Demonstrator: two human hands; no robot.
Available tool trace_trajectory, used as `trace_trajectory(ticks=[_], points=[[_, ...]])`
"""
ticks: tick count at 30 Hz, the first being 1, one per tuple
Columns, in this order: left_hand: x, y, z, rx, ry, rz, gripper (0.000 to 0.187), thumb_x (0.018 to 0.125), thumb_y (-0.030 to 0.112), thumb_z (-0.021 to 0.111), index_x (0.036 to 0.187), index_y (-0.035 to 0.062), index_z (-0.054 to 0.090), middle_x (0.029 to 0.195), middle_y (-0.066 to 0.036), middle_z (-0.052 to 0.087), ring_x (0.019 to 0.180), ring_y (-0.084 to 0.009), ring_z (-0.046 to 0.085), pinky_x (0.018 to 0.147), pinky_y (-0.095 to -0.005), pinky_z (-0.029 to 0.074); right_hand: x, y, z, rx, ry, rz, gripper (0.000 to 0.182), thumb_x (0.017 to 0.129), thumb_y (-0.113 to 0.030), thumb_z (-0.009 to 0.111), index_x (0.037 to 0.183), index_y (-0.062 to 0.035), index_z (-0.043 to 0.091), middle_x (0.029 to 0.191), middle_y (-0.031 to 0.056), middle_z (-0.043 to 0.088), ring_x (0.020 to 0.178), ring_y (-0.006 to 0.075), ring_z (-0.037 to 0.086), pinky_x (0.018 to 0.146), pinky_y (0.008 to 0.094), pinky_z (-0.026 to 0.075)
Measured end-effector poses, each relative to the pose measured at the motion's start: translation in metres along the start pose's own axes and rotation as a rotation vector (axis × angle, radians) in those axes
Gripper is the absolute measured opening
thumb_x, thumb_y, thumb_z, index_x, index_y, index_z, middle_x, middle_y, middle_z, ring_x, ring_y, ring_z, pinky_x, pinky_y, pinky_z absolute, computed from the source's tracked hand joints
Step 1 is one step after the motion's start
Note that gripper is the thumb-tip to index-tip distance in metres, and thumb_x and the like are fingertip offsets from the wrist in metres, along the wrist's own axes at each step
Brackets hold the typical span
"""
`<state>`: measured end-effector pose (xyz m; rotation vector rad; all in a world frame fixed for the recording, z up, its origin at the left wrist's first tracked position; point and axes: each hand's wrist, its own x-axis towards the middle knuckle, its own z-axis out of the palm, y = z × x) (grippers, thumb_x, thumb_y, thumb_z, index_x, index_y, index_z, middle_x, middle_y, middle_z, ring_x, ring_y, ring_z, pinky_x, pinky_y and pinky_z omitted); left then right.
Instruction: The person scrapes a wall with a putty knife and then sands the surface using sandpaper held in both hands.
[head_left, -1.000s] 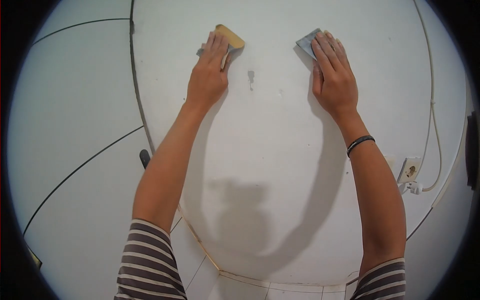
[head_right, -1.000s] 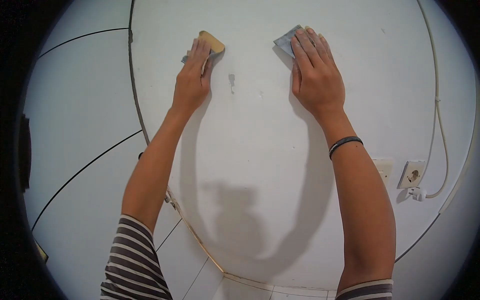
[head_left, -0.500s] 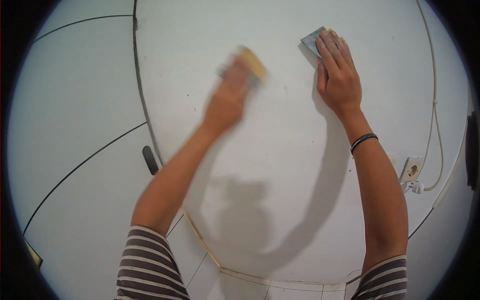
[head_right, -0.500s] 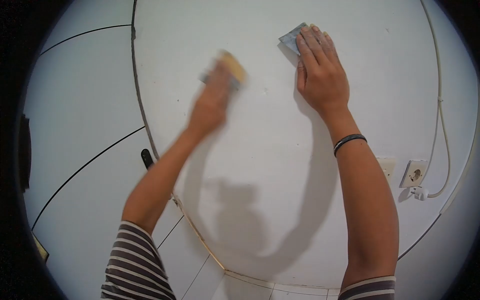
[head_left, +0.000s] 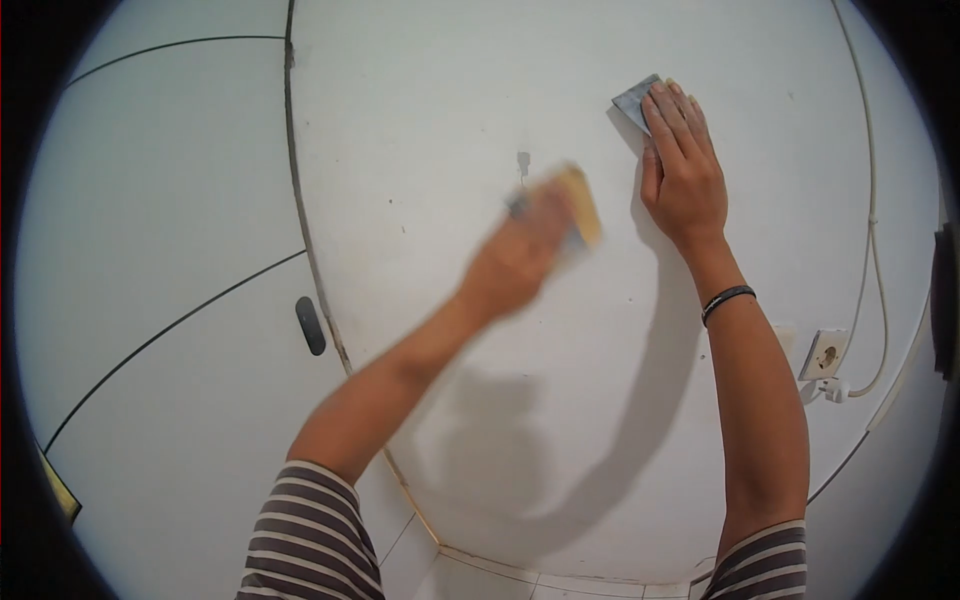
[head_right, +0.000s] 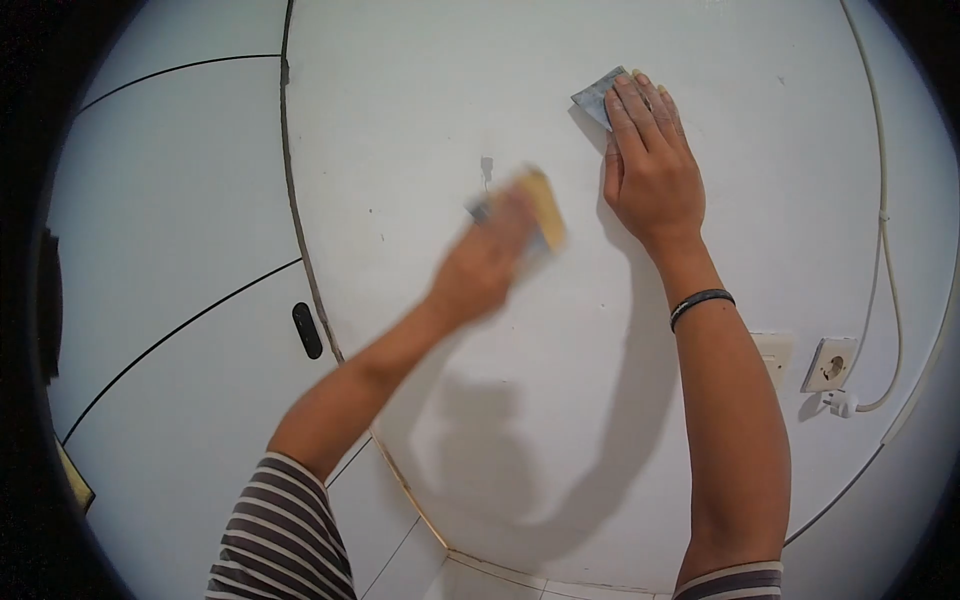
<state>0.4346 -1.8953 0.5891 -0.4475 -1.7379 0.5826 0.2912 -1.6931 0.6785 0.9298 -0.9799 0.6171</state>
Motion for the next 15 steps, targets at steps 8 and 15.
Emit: trace_trajectory(ticks=[8, 15], points=[[0.036, -0.089, -0.046, 0.297, 0.101, -0.248, 0.061, 0.086, -0.009, 0.054, 0.146, -0.0057, 0.045, 0.154, -0.023, 0.045, 0.147, -0.0373, 0.037, 0.12, -0.0479, 0.034, 0.0, 0.0, -0.001, 0.0, -0.017, -0.023, 0.04, 0.091, -0.002, 0.059, 0.13, -0.0009, 0.063, 0.143, 0.0114, 0.058, 0.14, 0.0295, 0.048, 0.12, 0.0445, 0.038], [-0.007, 0.004, -0.02, -0.046, -0.195, 0.218, 0.053, 0.09, 0.008, 0.057, 0.14, -0.0057, 0.052, 0.147, -0.023, 0.052, 0.138, -0.0339, 0.05, 0.118, -0.049, 0.037, 0.002, -0.001, -0.002, 0.015, 0.003, -0.031, 0.041, 0.09, 0.0, 0.058, 0.131, 0.0003, 0.062, 0.144, 0.0124, 0.058, 0.139, 0.0314, 0.049, 0.12, 0.0454, 0.037]])
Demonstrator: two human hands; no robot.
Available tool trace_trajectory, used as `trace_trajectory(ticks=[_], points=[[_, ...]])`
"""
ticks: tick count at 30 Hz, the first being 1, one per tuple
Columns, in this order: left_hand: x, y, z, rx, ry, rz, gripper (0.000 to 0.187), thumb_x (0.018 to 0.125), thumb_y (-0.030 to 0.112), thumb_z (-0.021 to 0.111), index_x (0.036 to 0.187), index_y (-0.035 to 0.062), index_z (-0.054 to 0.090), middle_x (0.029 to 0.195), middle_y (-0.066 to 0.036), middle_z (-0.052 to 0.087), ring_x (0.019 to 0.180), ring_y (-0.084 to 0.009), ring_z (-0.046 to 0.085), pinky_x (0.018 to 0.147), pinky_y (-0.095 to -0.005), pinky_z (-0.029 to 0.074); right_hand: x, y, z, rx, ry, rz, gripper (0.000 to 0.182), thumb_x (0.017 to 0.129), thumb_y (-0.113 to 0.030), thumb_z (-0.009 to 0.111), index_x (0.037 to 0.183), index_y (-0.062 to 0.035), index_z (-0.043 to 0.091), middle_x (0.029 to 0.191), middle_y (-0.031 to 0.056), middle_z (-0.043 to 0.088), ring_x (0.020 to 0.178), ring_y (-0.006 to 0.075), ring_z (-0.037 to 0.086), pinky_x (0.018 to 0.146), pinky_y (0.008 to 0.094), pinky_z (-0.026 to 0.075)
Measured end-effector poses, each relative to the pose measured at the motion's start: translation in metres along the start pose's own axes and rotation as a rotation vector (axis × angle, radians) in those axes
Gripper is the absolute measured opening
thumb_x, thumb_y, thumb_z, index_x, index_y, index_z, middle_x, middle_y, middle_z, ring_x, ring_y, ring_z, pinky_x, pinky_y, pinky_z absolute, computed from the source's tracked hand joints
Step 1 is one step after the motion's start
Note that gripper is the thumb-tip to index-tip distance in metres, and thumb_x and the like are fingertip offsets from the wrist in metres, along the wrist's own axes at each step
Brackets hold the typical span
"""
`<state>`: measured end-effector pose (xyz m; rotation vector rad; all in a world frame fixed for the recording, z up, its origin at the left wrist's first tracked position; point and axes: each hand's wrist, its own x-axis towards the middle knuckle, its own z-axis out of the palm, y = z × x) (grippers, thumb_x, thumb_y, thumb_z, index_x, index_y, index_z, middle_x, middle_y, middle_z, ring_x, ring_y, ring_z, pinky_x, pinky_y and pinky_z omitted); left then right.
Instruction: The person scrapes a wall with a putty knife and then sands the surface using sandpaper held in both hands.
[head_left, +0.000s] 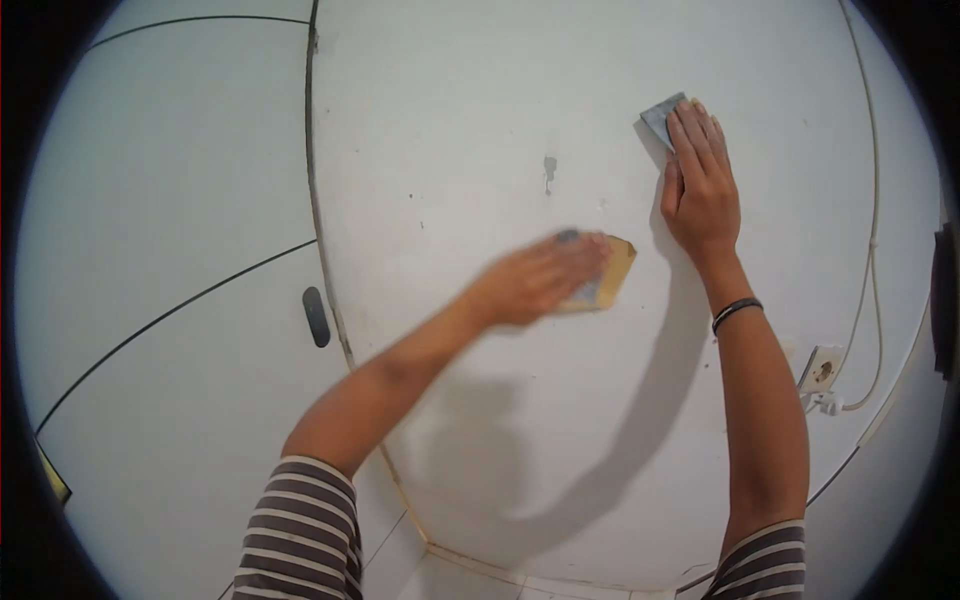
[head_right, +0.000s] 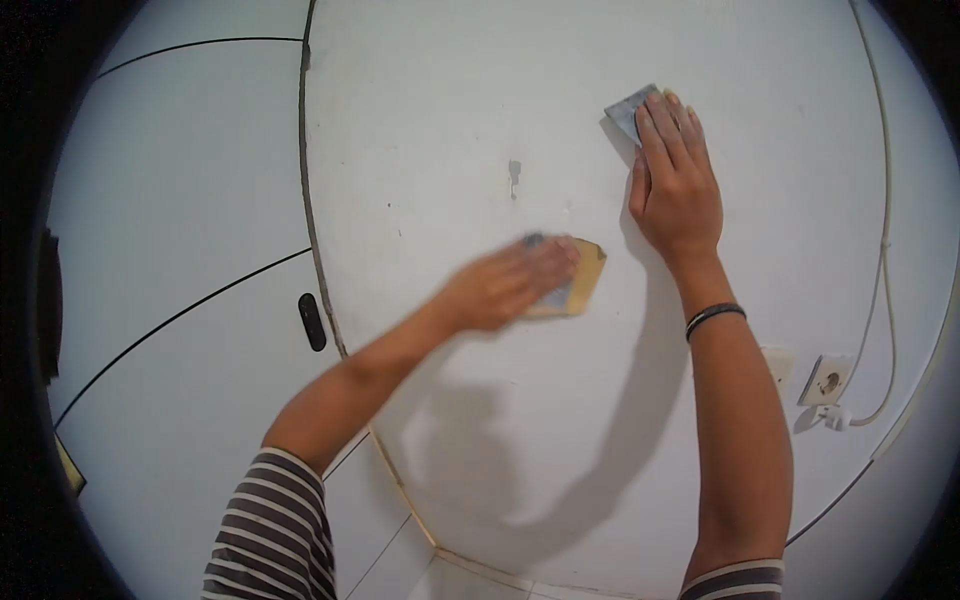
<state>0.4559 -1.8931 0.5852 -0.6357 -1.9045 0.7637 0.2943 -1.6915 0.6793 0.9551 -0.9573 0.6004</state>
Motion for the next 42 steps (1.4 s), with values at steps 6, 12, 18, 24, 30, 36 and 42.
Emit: trace_trajectory(ticks=[6, 12, 18, 24, 30, 36, 42], points=[[0.006, -0.093, -0.046, 0.292, 0.221, -0.467, 0.058, 0.086, -0.005, 0.057, 0.143, -0.0071, 0.048, 0.152, -0.024, 0.047, 0.145, -0.039, 0.04, 0.117, -0.0492, 0.037, 0.0, 0.0, -0.002, -0.021, -0.027, 0.009, 0.044, 0.089, 0.0, 0.058, 0.133, -0.0005, 0.061, 0.145, 0.0127, 0.057, 0.14, 0.0312, 0.048, 0.121, 0.0455, 0.037], [0.003, -0.01, 0.003, 0.037, 0.058, -0.012, 0.058, 0.086, -0.003, 0.06, 0.143, -0.0057, 0.05, 0.15, -0.019, 0.051, 0.141, -0.0385, 0.046, 0.117, -0.0464, 0.039, -0.001, -0.002, -0.001, -0.019, -0.033, 0.011, 0.044, 0.089, 0.001, 0.057, 0.133, 0.0001, 0.061, 0.145, 0.0138, 0.057, 0.14, 0.0317, 0.048, 0.121, 0.0459, 0.037], [0.015, -0.103, -0.051, 0.3, 0.224, -0.455, 0.057, 0.087, -0.005, 0.057, 0.144, -0.0062, 0.048, 0.154, -0.025, 0.044, 0.144, -0.0385, 0.04, 0.117, -0.0495, 0.037, 0.001, -0.002, -0.003, -0.021, -0.031, -0.004, 0.043, 0.088, 0.002, 0.057, 0.131, 0.002, 0.061, 0.144, 0.0151, 0.057, 0.14, 0.0323, 0.048, 0.12, 0.0466, 0.037], [-0.007, 0.025, 0.017, -0.028, 0.006, -0.082, 0.051, 0.094, 0.009, 0.055, 0.143, -0.0044, 0.05, 0.155, -0.022, 0.045, 0.145, -0.0316, 0.043, 0.117, -0.0463, 0.039, 0.002, -0.001, -0.002, -0.005, -0.025, -0.004, 0.042, 0.09, 0.003, 0.056, 0.132, 0.0019, 0.061, 0.144, 0.0145, 0.057, 0.14, 0.0325, 0.048, 0.119, 0.0467, 0.038], [-0.014, -0.031, -0.017, -0.028, 0.148, -0.134, 0.047, 0.091, 0.007, 0.062, 0.136, -0.0032, 0.057, 0.146, -0.018, 0.055, 0.136, -0.0317, 0.053, 0.112, -0.0455, 0.046, 0.001, -0.002, -0.004, -0.011, -0.054, 0.012, 0.046, 0.09, 0.004, 0.055, 0.136, -0.0006, 0.06, 0.147, 0.0118, 0.055, 0.141, 0.0303, 0.047, 0.121, 0.0456, 0.036], [-0.082, -0.068, -0.034, 0.142, 0.288, -0.605, 0.066, 0.08, -0.015, 0.055, 0.145, -0.004, 0.047, 0.153, -0.02, 0.046, 0.145, -0.0357, 0.04, 0.118, -0.0482, 0.039, -0.001, 0.0, -0.002, -0.032, -0.089, -0.002, 0.055, 0.089, 0.007, 0.054, 0.143, -0.0034, 0.054, 0.152, 0.0092, 0.051, 0.145, 0.0281, 0.042, 0.124, 0.0447, 0.034], [-0.155, -0.03, -0.017, 0.137, 0.288, -0.765, 0.071, 0.078, -0.017, 0.054, 0.147, -0.0036, 0.045, 0.155, -0.019, 0.043, 0.147, -0.0365, 0.037, 0.12, -0.0507, 0.035, -0.004, 0.003, 0.002, -0.059, -0.115, -0.012, 0.055, 0.091, 0.006, 0.051, 0.145, -0.0051, 0.053, 0.154, 0.0089, 0.049, 0.146, 0.0289, 0.04, 0.125, 0.0447, 0.031]])
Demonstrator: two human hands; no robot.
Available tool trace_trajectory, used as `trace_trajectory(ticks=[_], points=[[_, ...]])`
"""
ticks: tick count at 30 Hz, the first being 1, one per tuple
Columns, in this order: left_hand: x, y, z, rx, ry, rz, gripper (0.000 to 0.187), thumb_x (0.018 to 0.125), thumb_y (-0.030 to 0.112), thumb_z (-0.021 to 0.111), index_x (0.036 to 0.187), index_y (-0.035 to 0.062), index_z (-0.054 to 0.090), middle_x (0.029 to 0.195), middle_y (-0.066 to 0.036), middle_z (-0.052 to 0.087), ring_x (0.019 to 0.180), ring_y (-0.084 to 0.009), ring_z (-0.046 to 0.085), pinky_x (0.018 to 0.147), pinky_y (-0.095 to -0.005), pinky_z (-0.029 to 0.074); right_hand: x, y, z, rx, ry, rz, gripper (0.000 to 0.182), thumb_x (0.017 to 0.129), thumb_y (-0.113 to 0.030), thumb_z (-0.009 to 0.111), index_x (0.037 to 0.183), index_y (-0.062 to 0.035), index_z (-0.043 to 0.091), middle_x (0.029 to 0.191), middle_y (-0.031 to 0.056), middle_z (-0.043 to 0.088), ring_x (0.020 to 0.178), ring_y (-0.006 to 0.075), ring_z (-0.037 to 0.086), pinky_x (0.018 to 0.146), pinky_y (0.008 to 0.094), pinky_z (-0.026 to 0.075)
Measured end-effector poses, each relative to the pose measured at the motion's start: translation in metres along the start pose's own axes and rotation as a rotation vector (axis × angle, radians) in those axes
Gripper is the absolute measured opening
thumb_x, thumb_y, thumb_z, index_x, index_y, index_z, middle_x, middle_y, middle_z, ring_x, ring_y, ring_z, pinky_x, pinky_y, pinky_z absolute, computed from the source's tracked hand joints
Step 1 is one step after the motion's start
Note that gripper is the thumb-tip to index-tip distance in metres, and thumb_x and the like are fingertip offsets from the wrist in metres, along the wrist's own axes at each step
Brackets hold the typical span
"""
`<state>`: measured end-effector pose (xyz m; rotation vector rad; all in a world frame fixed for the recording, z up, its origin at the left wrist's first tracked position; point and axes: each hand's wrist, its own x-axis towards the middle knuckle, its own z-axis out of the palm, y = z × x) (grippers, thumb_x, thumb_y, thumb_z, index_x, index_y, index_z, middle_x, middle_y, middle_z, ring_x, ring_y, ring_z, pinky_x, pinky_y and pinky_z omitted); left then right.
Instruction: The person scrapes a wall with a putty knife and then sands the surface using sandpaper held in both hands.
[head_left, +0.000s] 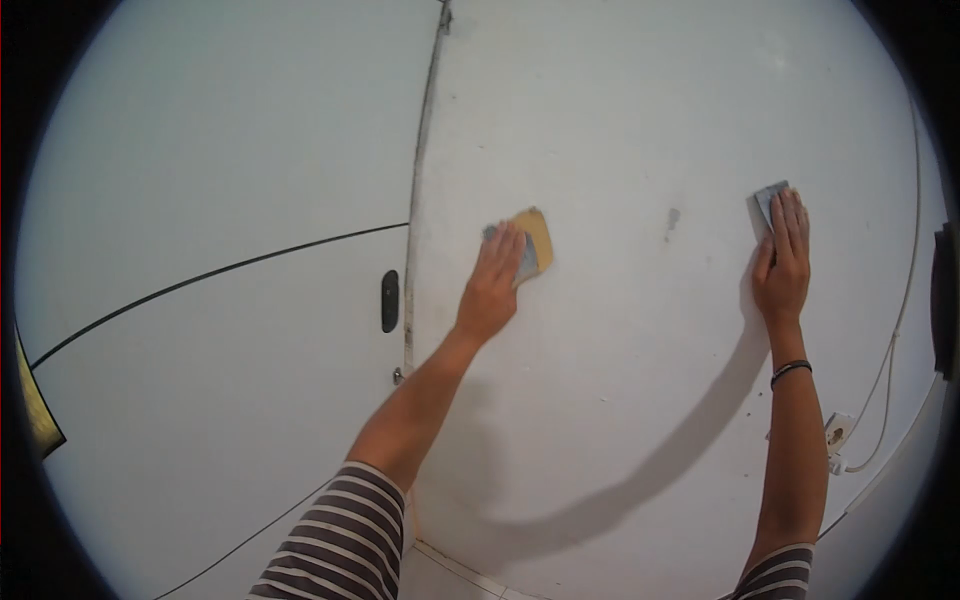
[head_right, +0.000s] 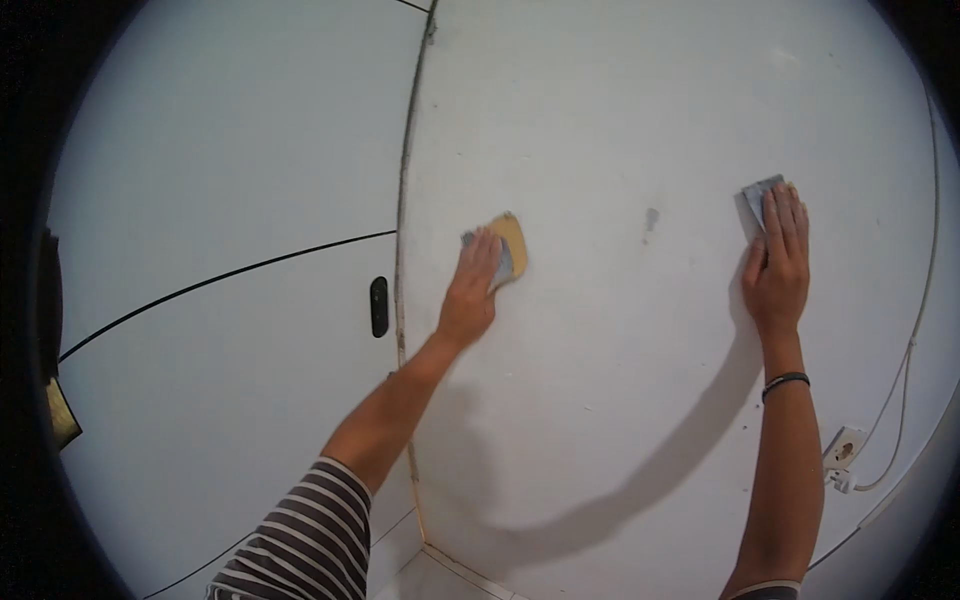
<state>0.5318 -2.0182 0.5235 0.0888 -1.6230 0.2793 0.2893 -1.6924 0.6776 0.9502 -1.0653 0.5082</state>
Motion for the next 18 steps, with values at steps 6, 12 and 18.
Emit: trace_trajectory(ticks=[6, 12, 18], points=[[-0.05, 0.009, 0.026, -0.092, 0.026, -0.071, 0.07, 0.079, -0.014, 0.053, 0.147, -0.0033, 0.046, 0.155, -0.02, 0.045, 0.147, -0.0364, 0.038, 0.117, -0.0545, 0.037, 0.011, 0.009, 0.033, -0.137, 0.004, 0.033, 0.048, 0.101, -0.004, 0.048, 0.149, -0.0094, 0.049, 0.158, 0.0052, 0.044, 0.15, 0.0285, 0.034, 0.125, 0.0441, 0.03], [-0.047, -0.002, 0.016, -0.135, 0.039, -0.054, 0.062, 0.081, -0.008, 0.054, 0.143, -0.0026, 0.052, 0.152, -0.018, 0.05, 0.145, -0.0327, 0.042, 0.115, -0.0526, 0.039, 0.123, -0.081, 0.104, -0.127, -0.006, -0.08, 0.052, 0.097, -0.002, 0.051, 0.148, -0.0128, 0.051, 0.155, 0.0034, 0.048, 0.149, 0.0292, 0.034, 0.126, 0.0441, 0.026], [-0.048, -0.009, 0.014, -0.148, 0.055, -0.028, 0.057, 0.084, 0.001, 0.055, 0.142, -0.0003, 0.055, 0.15, -0.013, 0.053, 0.145, -0.0267, 0.043, 0.118, -0.0455, 0.036, 0.198, -0.193, 0.176, 0.018, 0.049, -0.193, 0.045, 0.095, -0.008, 0.054, 0.141, -0.0056, 0.057, 0.152, 0.0056, 0.052, 0.146, 0.0321, 0.037, 0.123, 0.0469, 0.027]])
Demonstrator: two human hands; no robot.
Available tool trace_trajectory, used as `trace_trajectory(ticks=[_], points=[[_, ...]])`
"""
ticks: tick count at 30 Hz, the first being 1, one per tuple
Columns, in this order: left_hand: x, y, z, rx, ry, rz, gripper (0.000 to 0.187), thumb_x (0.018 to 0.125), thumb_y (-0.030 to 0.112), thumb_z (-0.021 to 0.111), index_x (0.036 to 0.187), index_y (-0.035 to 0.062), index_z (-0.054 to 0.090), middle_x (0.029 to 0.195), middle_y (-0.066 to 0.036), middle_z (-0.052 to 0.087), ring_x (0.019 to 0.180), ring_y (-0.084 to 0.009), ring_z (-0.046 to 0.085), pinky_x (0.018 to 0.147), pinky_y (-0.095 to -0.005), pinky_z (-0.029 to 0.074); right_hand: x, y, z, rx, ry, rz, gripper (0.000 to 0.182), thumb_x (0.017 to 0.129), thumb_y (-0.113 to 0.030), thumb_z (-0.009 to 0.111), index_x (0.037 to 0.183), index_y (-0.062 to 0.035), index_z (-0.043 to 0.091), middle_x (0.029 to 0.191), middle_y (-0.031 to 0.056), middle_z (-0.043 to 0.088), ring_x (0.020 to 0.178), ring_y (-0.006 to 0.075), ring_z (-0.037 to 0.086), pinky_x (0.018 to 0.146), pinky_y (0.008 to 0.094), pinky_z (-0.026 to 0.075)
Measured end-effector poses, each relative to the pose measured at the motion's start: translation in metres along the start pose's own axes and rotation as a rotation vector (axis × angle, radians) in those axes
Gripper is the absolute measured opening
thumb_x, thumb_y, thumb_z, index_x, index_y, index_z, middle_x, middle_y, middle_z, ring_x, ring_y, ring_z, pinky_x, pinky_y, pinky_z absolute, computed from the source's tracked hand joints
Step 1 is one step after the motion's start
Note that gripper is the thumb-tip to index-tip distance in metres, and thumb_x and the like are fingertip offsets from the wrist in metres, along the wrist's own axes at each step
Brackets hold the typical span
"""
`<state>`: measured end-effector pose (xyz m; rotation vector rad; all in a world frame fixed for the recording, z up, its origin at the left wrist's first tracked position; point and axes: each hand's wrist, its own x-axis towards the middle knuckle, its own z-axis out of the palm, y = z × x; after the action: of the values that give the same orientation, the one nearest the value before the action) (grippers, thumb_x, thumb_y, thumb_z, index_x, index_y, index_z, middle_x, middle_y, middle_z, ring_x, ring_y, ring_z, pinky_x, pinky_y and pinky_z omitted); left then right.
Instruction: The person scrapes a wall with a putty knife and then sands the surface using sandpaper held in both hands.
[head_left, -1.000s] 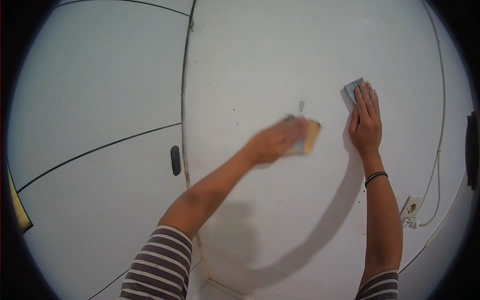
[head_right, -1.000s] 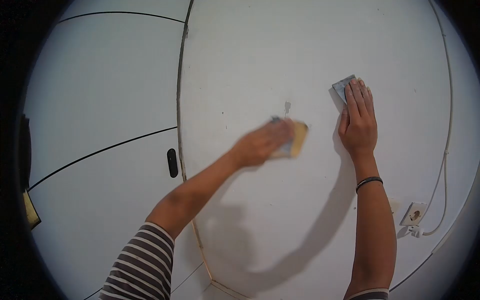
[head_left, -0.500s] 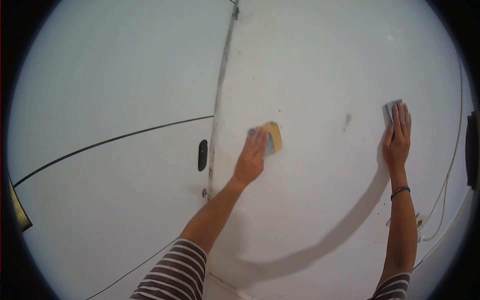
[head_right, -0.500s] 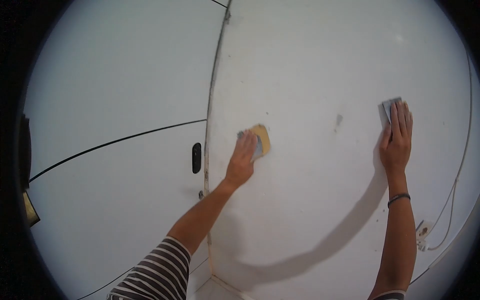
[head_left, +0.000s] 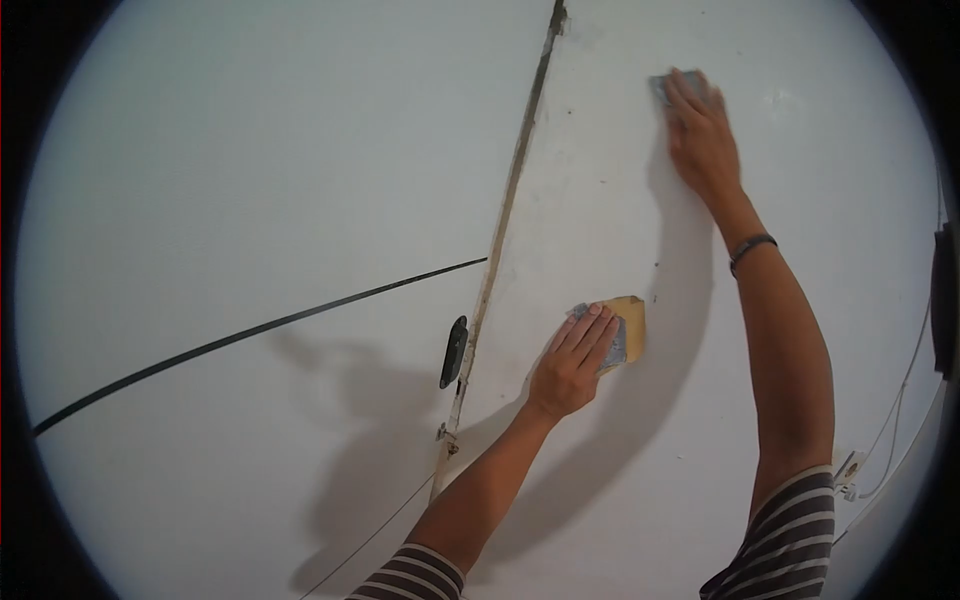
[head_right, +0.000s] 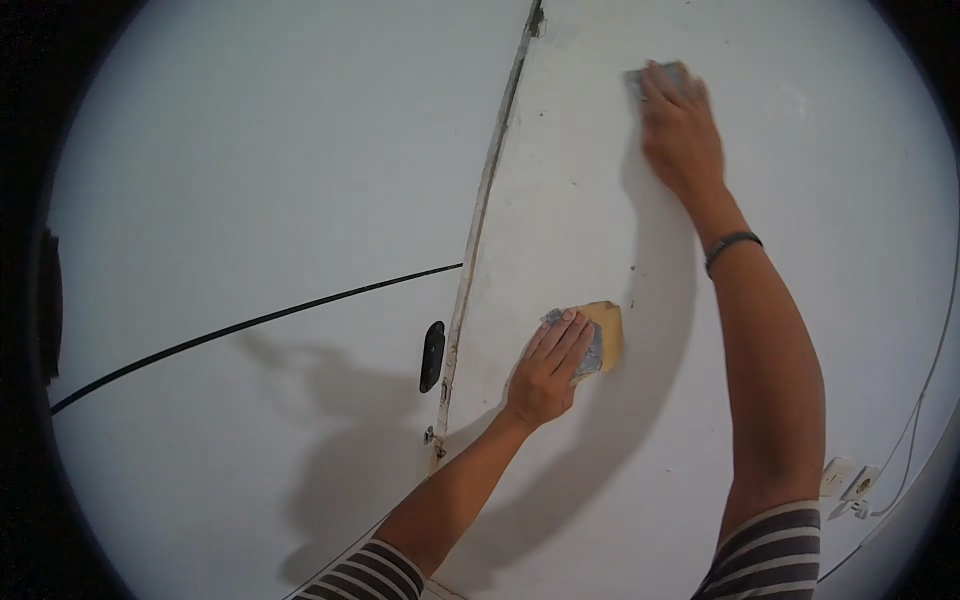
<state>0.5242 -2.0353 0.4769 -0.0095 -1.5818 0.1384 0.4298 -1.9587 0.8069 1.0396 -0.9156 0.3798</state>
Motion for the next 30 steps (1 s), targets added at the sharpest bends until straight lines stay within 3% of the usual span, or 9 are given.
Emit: trace_trajectory(ticks=[4, 5, 8, 12, 15, 18, 21, 25, 30], points=[[-0.001, -0.001, -0.003, -0.048, -0.006, -0.001, 0.057, 0.085, 0.006, 0.056, 0.142, 0.0003, 0.055, 0.15, -0.011, 0.053, 0.146, -0.0254, 0.041, 0.12, -0.0435, 0.034, 0.011, -0.062, 0.021, 0.1, -0.043, -0.114, 0.045, 0.094, -0.007, 0.053, 0.14, -0.0047, 0.058, 0.149, 0.0063, 0.055, 0.145, 0.0325, 0.039, 0.123, 0.0473, 0.027], [-0.001, -0.001, -0.003, -0.067, -0.002, -0.003, 0.057, 0.085, 0.006, 0.056, 0.142, 0.0003, 0.055, 0.15, -0.011, 0.053, 0.146, -0.0253, 0.041, 0.12, -0.0432, 0.034, 0.007, -0.078, 0.019, 0.064, -0.118, -0.188, 0.047, 0.092, -0.005, 0.053, 0.139, -0.0046, 0.059, 0.147, 0.0068, 0.056, 0.145, 0.0324, 0.041, 0.124, 0.0474, 0.026], [-0.003, -0.002, -0.003, -0.088, -0.015, -0.009, 0.057, 0.085, 0.008, 0.056, 0.142, 0.0004, 0.055, 0.151, -0.011, 0.053, 0.147, -0.0251, 0.04, 0.121, -0.0425, 0.032, -0.033, -0.125, 0.006, 0.329, -0.301, -0.424, 0.049, 0.09, -0.002, 0.055, 0.137, -0.0078, 0.061, 0.147, 0.0067, 0.057, 0.145, 0.0285, 0.041, 0.125, 0.0445, 0.027], [-0.004, -0.003, -0.004, -0.115, -0.015, -0.003, 0.056, 0.086, 0.008, 0.055, 0.141, 0.0001, 0.055, 0.15, -0.011, 0.053, 0.146, -0.0253, 0.041, 0.121, -0.0423, 0.031, -0.031, -0.125, -0.003, 0.408, -0.471, -0.618, 0.044, 0.091, -0.003, 0.056, 0.134, -0.0098, 0.064, 0.148, 0.0061, 0.056, 0.146, 0.0234, 0.042, 0.126, 0.0436, 0.027], [-0.003, -0.006, -0.002, -0.134, -0.012, 0.01, 0.056, 0.085, 0.008, 0.056, 0.141, 0.0, 0.056, 0.149, -0.012, 0.054, 0.145, -0.0268, 0.043, 0.119, -0.0445, 0.034, 0.016, -0.098, 0.009, 0.185, -0.406, -0.368, 0.041, 0.094, -0.002, 0.054, 0.133, -0.0088, 0.065, 0.149, 0.0066, 0.054, 0.143, 0.0248, 0.045, 0.126, 0.0427, 0.029], [-0.004, -0.009, 0.002, -0.153, 0.01, 0.027, 0.057, 0.084, 0.009, 0.057, 0.14, 0.0, 0.056, 0.148, -0.013, 0.055, 0.143, -0.0292, 0.045, 0.116, -0.0479, 0.037, 0.032, -0.083, 0.027, 0.228, -0.136, -0.194, 0.036, 0.092, -0.001, 0.053, 0.125, -0.0035, 0.067, 0.146, 0.0111, 0.057, 0.139, 0.0291, 0.049, 0.122, 0.0432, 0.035], [-0.002, -0.009, 0.001, -0.14, 0.022, 0.029, 0.057, 0.084, 0.009, 0.057, 0.14, -0.0006, 0.056, 0.149, -0.013, 0.054, 0.143, -0.0295, 0.045, 0.116, -0.0483, 0.037, -0.015, -0.117, 0.029, 0.204, -0.177, -0.451, 0.035, 0.091, -0.002, 0.056, 0.124, -0.0039, 0.068, 0.146, 0.0085, 0.057, 0.14, 0.0304, 0.047, 0.122, 0.0428, 0.035], [-0.004, -0.006, 0.001, -0.141, 0.008, 0.021, 0.057, 0.084, 0.009, 0.055, 0.14, -0.0004, 0.056, 0.15, -0.014, 0.053, 0.143, -0.0294, 0.044, 0.117, -0.0477, 0.035, -0.049, -0.148, -0.009, 0.343, -0.344, -0.352, 0.035, 0.092, -0.007, 0.058, 0.125, -0.0107, 0.07, 0.145, -0.0018, 0.059, 0.145, 0.0249, 0.042, 0.127, 0.0455, 0.027], [-0.005, -0.006, 0.003, -0.092, 0.007, 0.029, 0.055, 0.086, 0.009, 0.053, 0.14, -0.0003, 0.056, 0.149, -0.013, 0.053, 0.144, -0.0277, 0.043, 0.119, -0.0452, 0.033, -0.047, -0.128, -0.007, 0.323, -0.339, -0.51, 0.033, 0.094, -0.009, 0.058, 0.122, -0.0178, 0.072, 0.139, -0.0045, 0.064, 0.146, 0.0209, 0.041, 0.129, 0.0469, 0.022]])
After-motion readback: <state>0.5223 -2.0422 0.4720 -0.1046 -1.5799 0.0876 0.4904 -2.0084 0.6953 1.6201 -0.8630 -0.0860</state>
